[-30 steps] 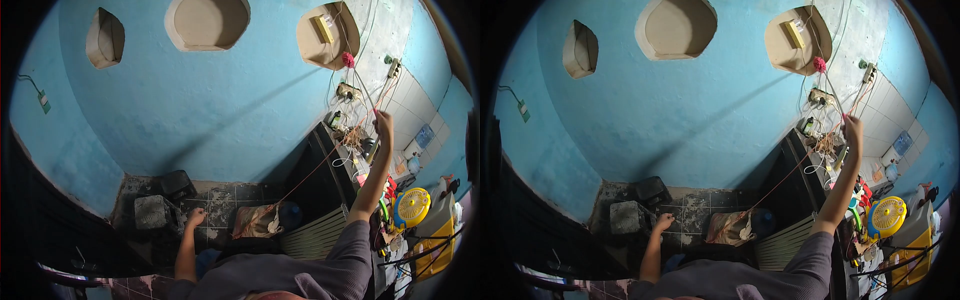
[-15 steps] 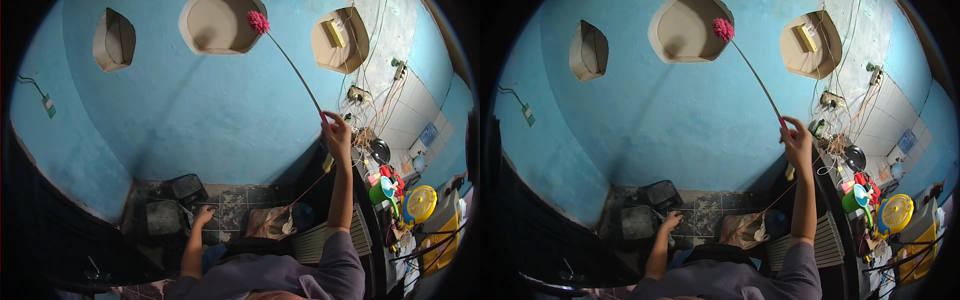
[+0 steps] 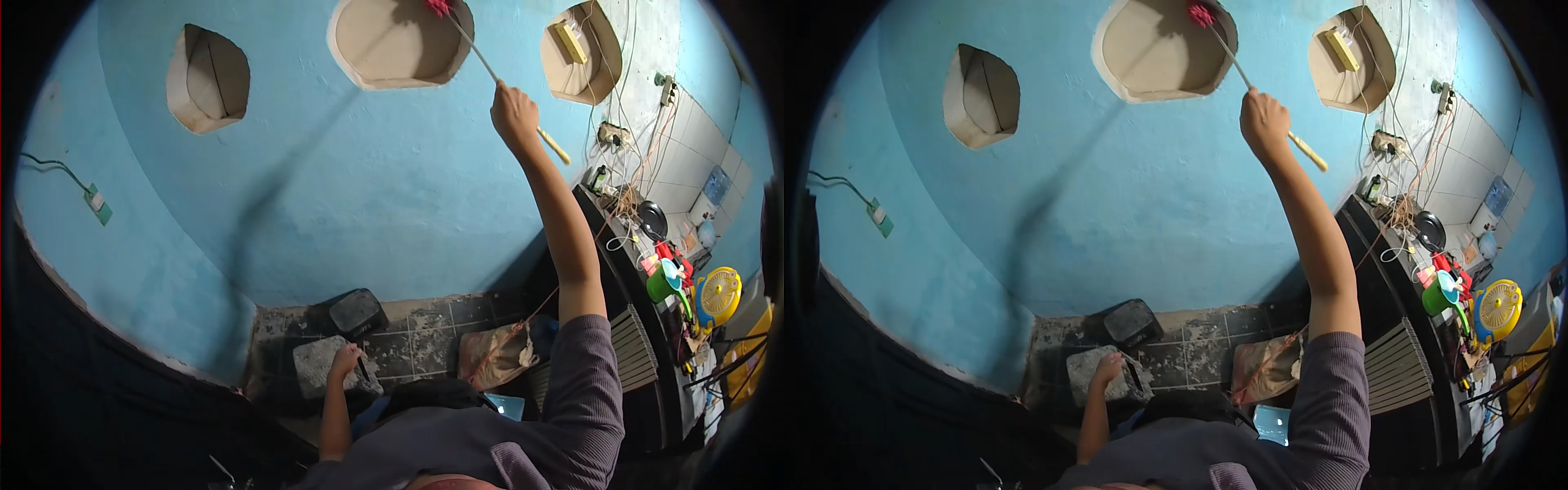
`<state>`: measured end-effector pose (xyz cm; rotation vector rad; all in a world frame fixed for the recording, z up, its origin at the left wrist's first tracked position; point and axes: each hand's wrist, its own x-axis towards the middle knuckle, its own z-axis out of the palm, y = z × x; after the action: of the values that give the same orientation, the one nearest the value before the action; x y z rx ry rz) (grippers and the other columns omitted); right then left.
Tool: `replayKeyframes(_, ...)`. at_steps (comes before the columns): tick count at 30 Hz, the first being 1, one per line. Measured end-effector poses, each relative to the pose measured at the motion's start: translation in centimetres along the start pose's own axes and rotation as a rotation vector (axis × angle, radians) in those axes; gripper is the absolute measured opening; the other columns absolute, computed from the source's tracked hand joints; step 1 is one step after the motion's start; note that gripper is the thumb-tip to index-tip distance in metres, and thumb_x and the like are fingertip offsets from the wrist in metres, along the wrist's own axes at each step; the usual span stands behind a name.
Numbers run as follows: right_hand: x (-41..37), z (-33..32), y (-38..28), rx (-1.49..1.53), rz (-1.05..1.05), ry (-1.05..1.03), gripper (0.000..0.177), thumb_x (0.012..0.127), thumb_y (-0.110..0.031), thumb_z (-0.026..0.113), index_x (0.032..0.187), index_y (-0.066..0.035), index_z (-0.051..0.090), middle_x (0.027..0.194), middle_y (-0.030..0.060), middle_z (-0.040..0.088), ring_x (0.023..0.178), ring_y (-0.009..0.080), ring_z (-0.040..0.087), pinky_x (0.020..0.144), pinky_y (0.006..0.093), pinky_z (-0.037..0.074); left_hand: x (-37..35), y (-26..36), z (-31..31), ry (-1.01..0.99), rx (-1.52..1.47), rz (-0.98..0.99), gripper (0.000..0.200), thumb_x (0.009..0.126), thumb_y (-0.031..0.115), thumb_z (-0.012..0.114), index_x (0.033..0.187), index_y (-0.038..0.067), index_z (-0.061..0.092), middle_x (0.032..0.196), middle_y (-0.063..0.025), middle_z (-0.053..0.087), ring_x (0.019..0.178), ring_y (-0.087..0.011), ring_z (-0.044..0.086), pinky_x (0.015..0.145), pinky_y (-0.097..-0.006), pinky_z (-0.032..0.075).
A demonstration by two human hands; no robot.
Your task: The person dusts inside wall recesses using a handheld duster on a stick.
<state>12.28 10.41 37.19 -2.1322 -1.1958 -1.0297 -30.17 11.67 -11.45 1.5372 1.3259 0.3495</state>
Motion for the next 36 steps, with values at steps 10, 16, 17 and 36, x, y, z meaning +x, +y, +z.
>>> replayKeyframes(10,1.8,-1.8,-4.2,0.354,-0.082,-0.184,0.017,0.073,-0.015,0.057,0.08,-0.002,0.065,0.061,0.0184,0.058,0.056,0.0283,0.057,0.056,0.0368,0.044,2.1,-6.2,-6.1,0.009,0.077,0.029,0.039,0.074,0.022,0.057,0.107,0.0,0.054,0.105,-0.0163,0.057,0.1,-0.0263,0.053,0.084,-0.0336,0.04)
replayKeyframes(16,4.1,-0.3,-6.9,0.261,0.07,-0.4,0.023,0.075,-0.016,0.056,0.069,0.006,0.062,0.046,0.0078,0.043,0.038,0.0139,0.039,0.034,0.0304,0.033,2.6,-5.4,-6.0,0.003,0.012,0.022,0.036,0.078,0.022,0.056,0.107,0.0,0.054,0.106,-0.0169,0.056,0.102,-0.026,0.052,0.085,-0.0334,0.039)
replayKeyframes(17,4.4,-1.7,-6.8,0.252,0.038,-0.452,0.02,0.073,-0.015,0.055,0.071,0.004,0.06,0.054,0.0134,0.053,0.045,0.0222,0.052,0.041,0.0344,0.041,2.9,-6.2,-6.2,0.001,0.016,0.023,0.036,0.078,0.022,0.056,0.107,0.0,0.054,0.106,-0.0169,0.056,0.102,-0.026,0.052,0.085,-0.0334,0.039)
replayKeyframes(36,0.4,-6.9,-6.9,-0.136,-0.015,-0.122,0.017,0.074,-0.006,0.043,0.076,0.002,0.058,0.081,0.0215,0.06,0.077,0.0364,0.06,0.065,0.0439,0.048,2.6,-6.2,-6.6,-0.051,-0.008,-0.028,0.036,0.079,0.022,0.056,0.11,0.003,0.053,0.11,-0.0163,0.054,0.103,-0.0261,0.05,0.085,-0.0327,0.039)
